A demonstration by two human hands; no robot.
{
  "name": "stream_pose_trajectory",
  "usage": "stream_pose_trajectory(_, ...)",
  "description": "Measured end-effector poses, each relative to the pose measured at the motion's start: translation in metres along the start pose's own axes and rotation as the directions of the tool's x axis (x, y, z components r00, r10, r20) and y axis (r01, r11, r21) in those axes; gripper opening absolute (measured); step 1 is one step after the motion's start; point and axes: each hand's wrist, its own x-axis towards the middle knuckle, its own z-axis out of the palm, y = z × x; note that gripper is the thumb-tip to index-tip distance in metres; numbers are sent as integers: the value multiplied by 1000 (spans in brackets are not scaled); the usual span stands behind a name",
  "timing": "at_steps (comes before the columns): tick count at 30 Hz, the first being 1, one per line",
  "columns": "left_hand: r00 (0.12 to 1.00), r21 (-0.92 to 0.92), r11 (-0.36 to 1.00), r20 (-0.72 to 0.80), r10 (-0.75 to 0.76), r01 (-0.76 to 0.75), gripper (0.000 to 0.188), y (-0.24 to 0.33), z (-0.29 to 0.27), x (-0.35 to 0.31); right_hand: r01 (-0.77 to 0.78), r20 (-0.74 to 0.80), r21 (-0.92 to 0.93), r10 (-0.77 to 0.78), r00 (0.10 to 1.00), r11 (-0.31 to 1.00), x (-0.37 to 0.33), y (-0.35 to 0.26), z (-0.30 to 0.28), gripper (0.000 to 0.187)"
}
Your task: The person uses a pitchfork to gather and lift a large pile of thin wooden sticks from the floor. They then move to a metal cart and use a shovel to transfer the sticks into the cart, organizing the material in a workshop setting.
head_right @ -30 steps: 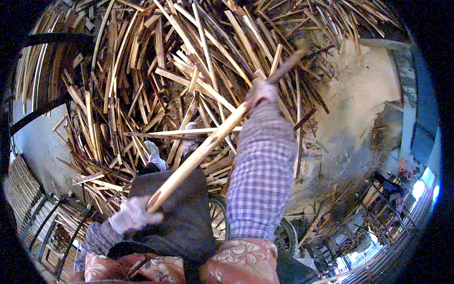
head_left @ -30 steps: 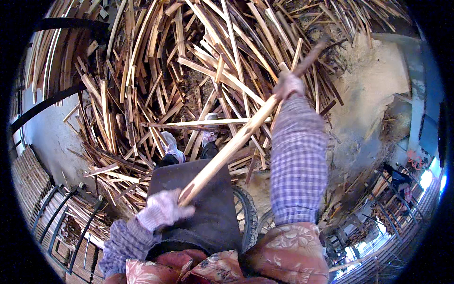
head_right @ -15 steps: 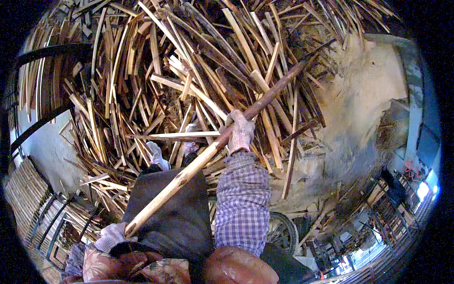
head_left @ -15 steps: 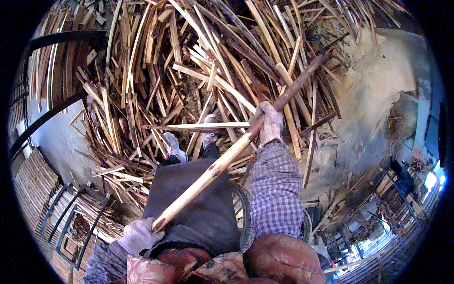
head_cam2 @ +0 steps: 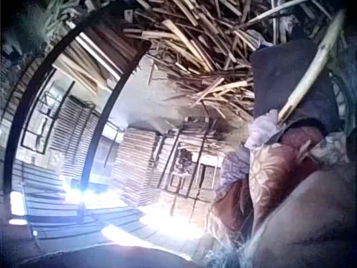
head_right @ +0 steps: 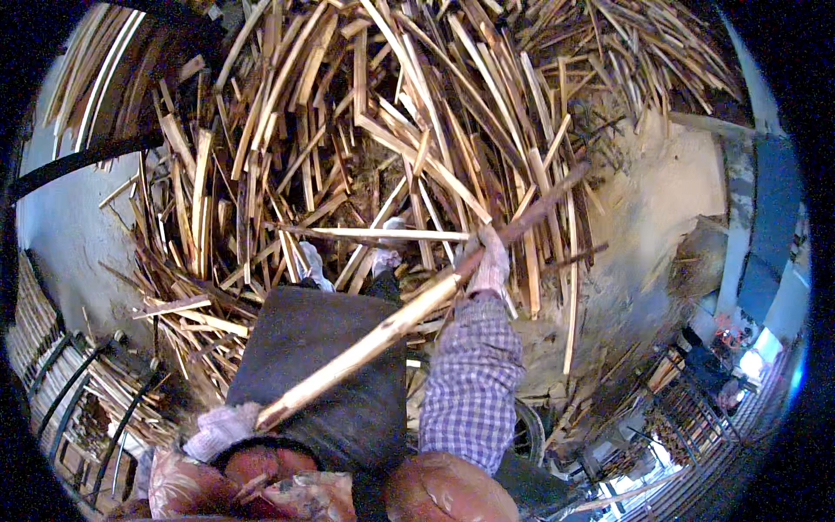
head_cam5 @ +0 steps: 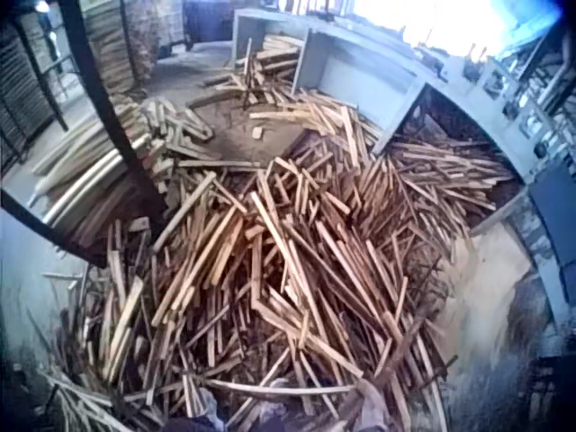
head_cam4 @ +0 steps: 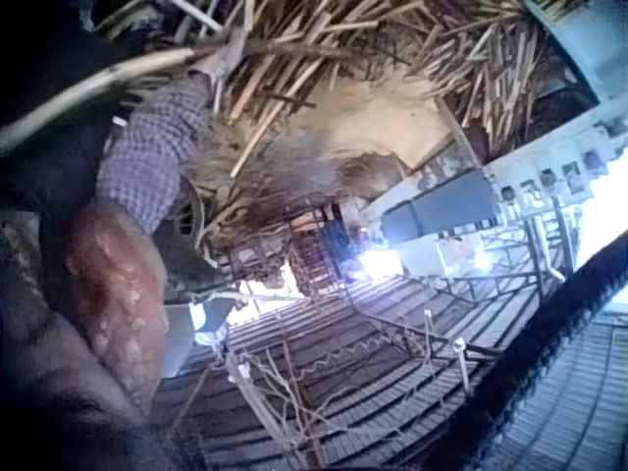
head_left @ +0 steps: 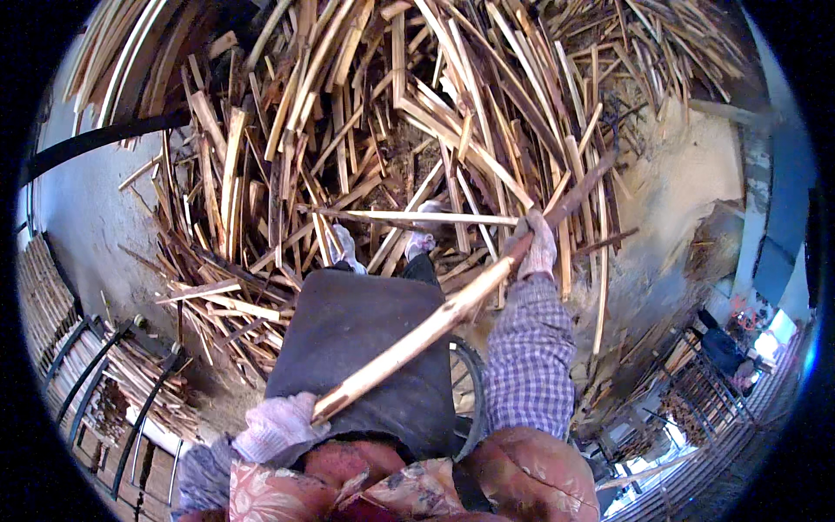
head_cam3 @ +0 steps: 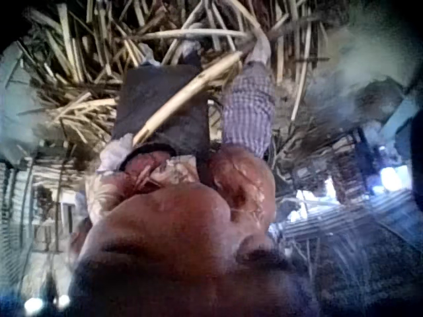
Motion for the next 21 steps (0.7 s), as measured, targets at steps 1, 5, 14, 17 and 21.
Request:
stream_pose_trajectory(1, 999, -20, 999, 7, 34, -34, 41, -12, 9, -4, 4, -43, -77, -8, 999, 997, -17, 4, 4, 21)
stream_pose_trajectory(5, 997, -54, 997, 40, -60, 62, 41, -52, 19, -21, 3, -254, -111, -32, 967, 994, -56, 28, 18, 18)
stream_pose_trajectory(14, 943, 14, 964, 201, -264, 267, 54, -20, -14, 73, -83, -187, -253, 36, 982, 964, 64, 38, 26, 24)
stream_pose_trajectory(17, 930, -51, 960, 266, -252, 274, 55, 8, -7, 91, -142, -216, -339, 70, 974, 930, 64, 12, 41, 25)
stream_pose_trajectory(21, 931, -86, 954, 259, -257, 287, 56, 28, -33, 103, -120, -181, -274, 71, 981, 954, 62, -2, 41, 24)
